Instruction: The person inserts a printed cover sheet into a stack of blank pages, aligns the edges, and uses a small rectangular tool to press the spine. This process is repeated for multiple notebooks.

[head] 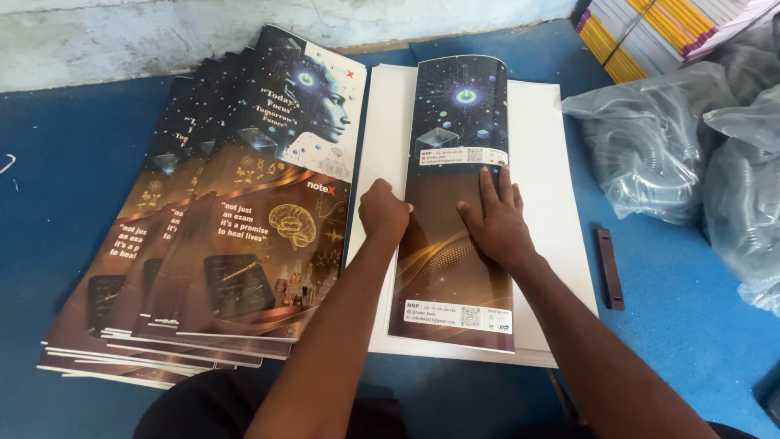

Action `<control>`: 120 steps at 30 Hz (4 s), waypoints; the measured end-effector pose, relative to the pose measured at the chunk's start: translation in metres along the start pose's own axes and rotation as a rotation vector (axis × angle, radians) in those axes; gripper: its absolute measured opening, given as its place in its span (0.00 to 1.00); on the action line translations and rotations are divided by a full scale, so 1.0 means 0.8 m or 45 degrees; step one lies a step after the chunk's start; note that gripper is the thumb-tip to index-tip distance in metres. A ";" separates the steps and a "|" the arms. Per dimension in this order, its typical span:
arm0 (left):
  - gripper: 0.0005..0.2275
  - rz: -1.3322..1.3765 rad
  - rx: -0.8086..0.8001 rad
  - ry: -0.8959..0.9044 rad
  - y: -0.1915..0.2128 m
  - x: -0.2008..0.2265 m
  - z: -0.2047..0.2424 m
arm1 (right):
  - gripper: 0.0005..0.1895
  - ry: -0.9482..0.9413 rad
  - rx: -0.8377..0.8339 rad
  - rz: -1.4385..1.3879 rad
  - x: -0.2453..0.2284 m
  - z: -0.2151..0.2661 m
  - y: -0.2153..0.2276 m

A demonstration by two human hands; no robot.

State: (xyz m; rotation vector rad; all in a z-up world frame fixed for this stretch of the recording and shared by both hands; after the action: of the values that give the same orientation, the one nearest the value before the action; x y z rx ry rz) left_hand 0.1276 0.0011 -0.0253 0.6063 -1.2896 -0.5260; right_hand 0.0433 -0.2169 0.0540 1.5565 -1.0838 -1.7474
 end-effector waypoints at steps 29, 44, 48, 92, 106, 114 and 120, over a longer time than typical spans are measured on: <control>0.16 -0.070 0.017 0.068 0.026 0.017 0.017 | 0.45 -0.093 -0.076 0.235 -0.006 0.001 -0.007; 0.09 -0.117 0.065 0.003 0.028 0.022 0.017 | 0.44 -0.107 -0.099 0.336 -0.002 0.000 -0.017; 0.13 -0.191 0.019 -0.101 0.028 0.042 0.020 | 0.44 -0.086 -0.097 0.373 0.000 -0.002 -0.020; 0.43 -1.190 -0.525 -0.522 -0.060 0.117 0.041 | 0.55 0.091 -0.259 0.463 0.062 -0.043 -0.042; 0.46 -1.159 -0.601 -0.471 -0.055 0.120 0.047 | 0.31 0.071 -0.094 0.143 0.145 -0.053 0.031; 0.47 -1.189 -0.608 -0.446 -0.048 0.118 0.050 | 0.20 -0.503 -0.029 0.423 0.252 0.022 0.123; 0.46 -1.170 -0.618 -0.437 -0.046 0.117 0.052 | 0.25 -0.600 -0.087 0.406 0.305 0.051 0.150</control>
State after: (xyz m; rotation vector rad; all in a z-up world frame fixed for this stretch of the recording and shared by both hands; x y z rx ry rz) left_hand 0.1046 -0.0935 0.0240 0.6919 -1.0779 -1.7056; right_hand -0.0515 -0.4735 0.0258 0.8836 -1.3876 -1.9407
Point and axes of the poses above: each hand's wrist, its own z-axis away from the middle knuckle, its own y-axis out of the back of the hand, x = y × z, the point moved 9 cm from there along -z, towards the middle knuckle, and after that the axes turned 9 degrees about -z, right-handed, at the moved point
